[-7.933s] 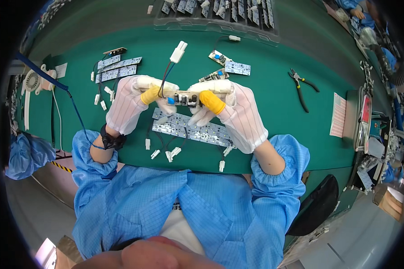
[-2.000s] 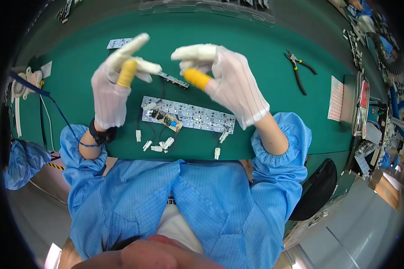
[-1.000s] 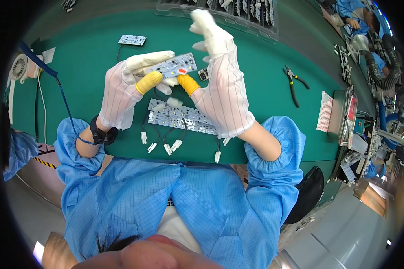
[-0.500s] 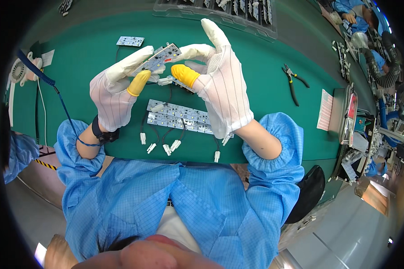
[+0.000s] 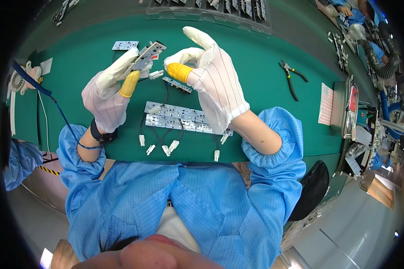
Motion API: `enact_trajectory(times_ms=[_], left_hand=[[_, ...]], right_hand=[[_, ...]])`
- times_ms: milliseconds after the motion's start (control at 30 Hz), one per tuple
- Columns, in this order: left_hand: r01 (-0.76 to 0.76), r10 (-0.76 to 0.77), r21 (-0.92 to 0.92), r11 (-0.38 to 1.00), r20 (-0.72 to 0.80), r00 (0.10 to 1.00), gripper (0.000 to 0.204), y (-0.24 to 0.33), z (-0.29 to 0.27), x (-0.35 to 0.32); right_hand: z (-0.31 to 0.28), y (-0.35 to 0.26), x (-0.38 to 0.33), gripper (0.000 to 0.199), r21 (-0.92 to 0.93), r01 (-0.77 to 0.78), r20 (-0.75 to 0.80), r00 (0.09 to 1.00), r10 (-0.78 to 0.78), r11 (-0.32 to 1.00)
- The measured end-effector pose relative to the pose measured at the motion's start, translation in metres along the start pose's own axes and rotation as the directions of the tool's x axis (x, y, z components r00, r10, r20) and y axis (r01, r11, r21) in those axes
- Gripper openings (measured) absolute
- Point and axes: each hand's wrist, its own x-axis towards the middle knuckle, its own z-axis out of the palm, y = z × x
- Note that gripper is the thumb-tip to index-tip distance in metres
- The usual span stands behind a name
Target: Assemble LED light strips onto a metallic fixture base at a manual assembly station.
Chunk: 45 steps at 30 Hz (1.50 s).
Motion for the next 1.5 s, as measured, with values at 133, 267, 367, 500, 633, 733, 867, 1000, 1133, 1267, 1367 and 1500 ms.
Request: enact_trajectory(times_ms=[133, 267, 367, 500, 633, 733, 867, 1000, 1133, 1267, 1367, 1500], left_hand=[[-0.044, 0.043, -0.039, 0.998, -0.018, 0.999, 0.037, -0.002, 0.002, -0.003], [-0.104, 0.104, -0.018, 0.994, -0.007, 0.995, 0.036, 0.003, 0.0, -0.002], [-0.133, 0.133, 0.0, 0.991, 0.011, 0.991, 0.035, 0.007, -0.001, 0.001], [-0.093, 0.093, 0.002, 0.996, 0.032, 0.995, 0.034, 0.009, -0.003, 0.003], [-0.115, 0.115, 0.012, 0.993, 0.046, 0.992, 0.034, 0.01, -0.004, 0.002], [-0.121, 0.122, -0.016, 0.993, 0.048, 0.991, 0.033, 0.01, -0.003, 0.003], [-0.181, 0.181, -0.003, 0.984, 0.017, 0.983, 0.036, 0.008, -0.001, 0.007], [-0.218, 0.219, -0.034, 0.975, 0.059, 0.974, 0.035, 0.008, 0.0, 0.01], [-0.279, 0.277, 0.016, 0.96, 0.066, 0.959, 0.035, 0.008, -0.003, 0.012], [-0.289, 0.272, 0.122, 0.95, 0.135, 0.953, 0.034, 0.007, -0.01, 0.013], [-0.198, 0.197, 0.218, 0.956, 0.025, 0.98, 0.037, 0.006, -0.011, 0.013], [0.38, -0.339, -0.315, 0.869, 0.179, 0.924, 0.035, 0.012, -0.004, 0.01]], right_hand=[[0.002, -0.005, 0.001, 0.077, -0.134, -0.076, -0.027, 0.997, 0.073, 0.988], [0.007, -0.007, 0.003, 0.072, -0.128, -0.016, -0.055, 0.998, 0.008, 0.992], [0.007, -0.008, 0.003, 0.07, -0.101, -0.066, -0.052, 0.997, 0.061, 0.993], [0.006, -0.008, 0.003, 0.069, 0.007, -0.089, -0.03, 0.996, 0.089, 0.996], [0.005, -0.005, 0.006, 0.07, -0.05, -0.076, -0.02, 0.997, 0.075, 0.996], [0.005, -0.003, 0.006, 0.07, -0.042, -0.031, -0.024, 0.999, 0.03, 0.999], [0.006, -0.001, 0.004, 0.069, 0.037, -0.065, -0.006, 0.998, 0.065, 0.997], [0.006, 0.001, 0.004, 0.063, 0.034, -0.06, -0.029, 0.998, 0.061, 0.998], [0.002, 0.001, 0.005, 0.058, -0.132, -0.099, -0.041, 0.995, 0.095, 0.986], [0.001, 0.001, 0.006, 0.052, -0.298, 0.044, 0.039, 0.999, -0.034, 0.954], [-0.001, 0.002, 0.003, 0.043, -0.287, 0.071, 0.035, 0.997, -0.064, 0.955], [-0.05, 0.004, -0.015, 0.022, -0.627, 0.17, -0.024, 0.971, -0.236, 0.76]])
